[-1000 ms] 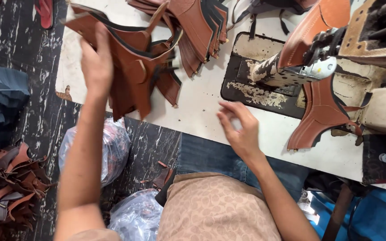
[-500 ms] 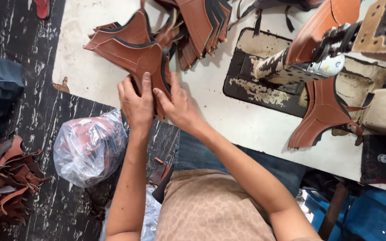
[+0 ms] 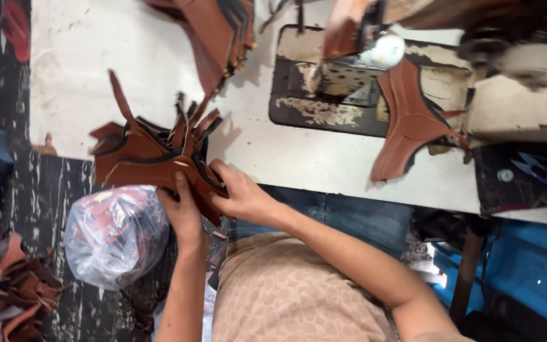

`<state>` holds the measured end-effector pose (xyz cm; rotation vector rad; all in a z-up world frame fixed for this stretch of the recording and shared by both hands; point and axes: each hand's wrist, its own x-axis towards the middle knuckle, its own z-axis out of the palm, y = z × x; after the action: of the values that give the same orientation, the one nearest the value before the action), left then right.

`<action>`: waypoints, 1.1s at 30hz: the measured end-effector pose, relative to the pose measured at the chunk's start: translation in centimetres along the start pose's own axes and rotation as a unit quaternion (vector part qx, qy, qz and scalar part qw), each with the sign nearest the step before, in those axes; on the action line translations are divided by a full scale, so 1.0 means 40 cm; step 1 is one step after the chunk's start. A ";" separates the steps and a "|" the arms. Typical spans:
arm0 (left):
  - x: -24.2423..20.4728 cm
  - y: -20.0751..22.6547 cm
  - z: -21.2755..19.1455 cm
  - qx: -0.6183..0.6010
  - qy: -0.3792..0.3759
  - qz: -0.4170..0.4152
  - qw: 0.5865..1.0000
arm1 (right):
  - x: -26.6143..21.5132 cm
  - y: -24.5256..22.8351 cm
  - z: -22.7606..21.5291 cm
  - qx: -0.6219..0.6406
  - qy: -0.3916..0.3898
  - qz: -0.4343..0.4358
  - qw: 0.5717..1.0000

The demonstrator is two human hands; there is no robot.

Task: Stitch leather shoe components together using an industrial sewing machine.

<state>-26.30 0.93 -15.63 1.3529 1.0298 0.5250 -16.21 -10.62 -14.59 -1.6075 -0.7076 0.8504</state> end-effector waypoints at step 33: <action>-0.197 0.246 0.473 0.277 -0.340 0.304 0.846 | -0.254 -0.054 -0.623 -0.449 0.366 0.137 0.803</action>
<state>-11.95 -13.78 -5.86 2.1958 0.1242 0.1476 -1.25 -32.13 -8.10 -2.7137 -0.2916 -0.0499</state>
